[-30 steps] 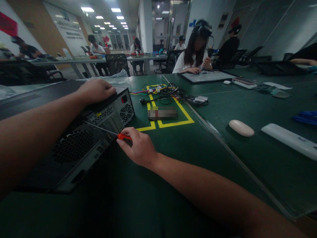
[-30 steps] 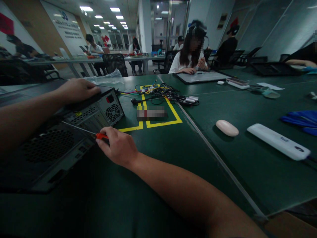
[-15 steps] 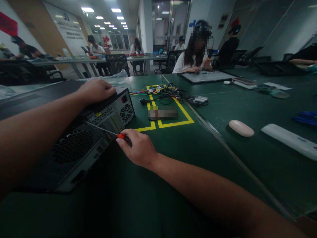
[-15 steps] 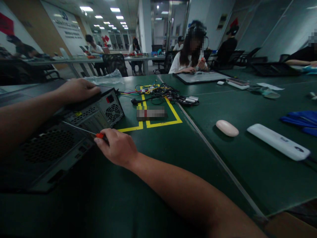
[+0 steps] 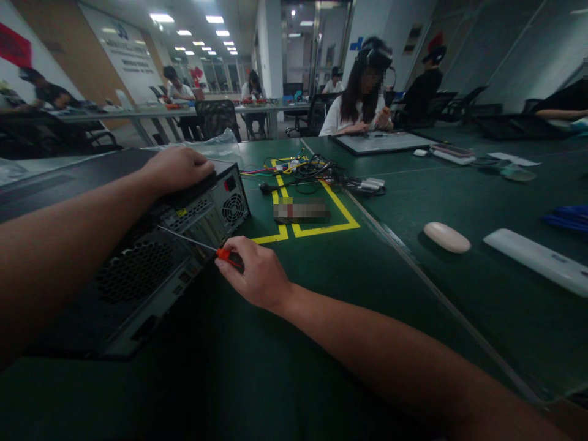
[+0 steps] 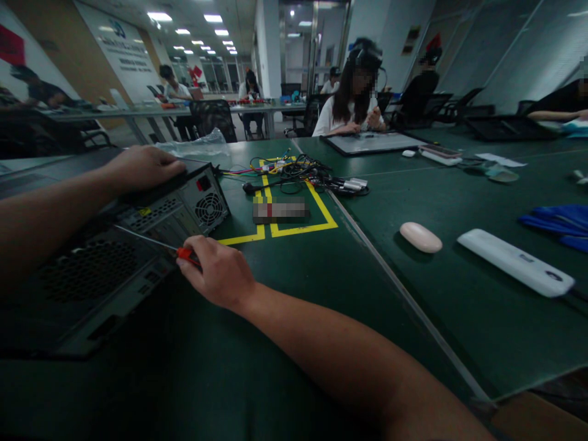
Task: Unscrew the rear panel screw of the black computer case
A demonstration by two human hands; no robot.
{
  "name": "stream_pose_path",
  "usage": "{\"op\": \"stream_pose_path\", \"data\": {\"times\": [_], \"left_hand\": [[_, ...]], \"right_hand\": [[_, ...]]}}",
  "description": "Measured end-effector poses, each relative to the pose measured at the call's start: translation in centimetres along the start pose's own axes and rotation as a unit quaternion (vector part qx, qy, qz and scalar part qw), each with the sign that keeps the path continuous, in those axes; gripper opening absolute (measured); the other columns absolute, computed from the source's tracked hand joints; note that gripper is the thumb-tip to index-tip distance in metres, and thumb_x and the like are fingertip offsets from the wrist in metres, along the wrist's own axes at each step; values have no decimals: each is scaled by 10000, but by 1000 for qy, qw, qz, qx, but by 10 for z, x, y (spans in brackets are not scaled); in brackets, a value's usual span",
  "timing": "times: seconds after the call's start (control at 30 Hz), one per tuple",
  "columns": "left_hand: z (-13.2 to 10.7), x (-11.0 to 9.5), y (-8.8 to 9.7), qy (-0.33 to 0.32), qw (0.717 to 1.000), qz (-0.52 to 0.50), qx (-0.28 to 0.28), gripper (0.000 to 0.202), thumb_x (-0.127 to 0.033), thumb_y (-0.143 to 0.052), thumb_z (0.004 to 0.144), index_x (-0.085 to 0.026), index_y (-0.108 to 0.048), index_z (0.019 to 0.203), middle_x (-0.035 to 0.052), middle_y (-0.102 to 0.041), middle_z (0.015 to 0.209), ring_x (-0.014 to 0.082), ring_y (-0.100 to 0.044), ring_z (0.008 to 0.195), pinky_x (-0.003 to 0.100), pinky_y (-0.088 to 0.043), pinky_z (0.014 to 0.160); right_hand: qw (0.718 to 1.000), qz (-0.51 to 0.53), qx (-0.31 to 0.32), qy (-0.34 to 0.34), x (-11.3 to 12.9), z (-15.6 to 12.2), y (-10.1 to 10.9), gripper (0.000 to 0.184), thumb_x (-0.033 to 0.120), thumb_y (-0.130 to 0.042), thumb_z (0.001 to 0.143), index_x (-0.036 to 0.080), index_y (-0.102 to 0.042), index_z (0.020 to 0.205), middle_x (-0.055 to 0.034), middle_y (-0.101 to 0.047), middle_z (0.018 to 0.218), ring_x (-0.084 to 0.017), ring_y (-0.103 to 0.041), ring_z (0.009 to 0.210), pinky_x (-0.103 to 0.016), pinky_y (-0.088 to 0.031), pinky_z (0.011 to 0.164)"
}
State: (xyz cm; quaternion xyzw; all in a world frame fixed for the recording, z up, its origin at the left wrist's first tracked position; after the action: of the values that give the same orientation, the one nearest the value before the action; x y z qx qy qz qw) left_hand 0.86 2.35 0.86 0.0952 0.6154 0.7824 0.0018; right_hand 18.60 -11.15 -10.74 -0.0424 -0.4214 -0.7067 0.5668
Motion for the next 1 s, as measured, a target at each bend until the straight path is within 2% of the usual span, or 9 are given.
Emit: {"op": "stream_pose_path", "data": {"times": [0.4,1.0], "left_hand": [[4,6,-4,-13,1000,3,-10,614,-532,-260,858,-135,-704,1007,141,-652,849,247,-568,753,358,-388,641],[2,2,-1,11,1000,6,12,608,-537,-269,843,-148,-697,1029,138,-658,914,265,-580,836,384,-416,722]], "right_hand": [[1000,3,3,-9,-1,0,-1,231,387,-449,902,199,-484,1032,-19,-627,940,-131,-606,850,-244,-448,749],[1000,-2,2,-6,0,0,0,242,392,-446,905,191,-482,1035,-17,-626,932,-124,-604,828,-233,-440,731]]}}
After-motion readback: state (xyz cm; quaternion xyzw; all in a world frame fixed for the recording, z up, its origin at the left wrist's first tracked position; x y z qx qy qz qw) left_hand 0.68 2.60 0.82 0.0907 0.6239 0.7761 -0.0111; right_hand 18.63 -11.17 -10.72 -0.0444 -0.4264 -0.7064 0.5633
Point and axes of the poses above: each hand's wrist, its own z-axis towards the middle knuckle, its own y-axis out of the back of the hand, x = y × z, the point moved 3 cm from there along z, towards the middle knuckle
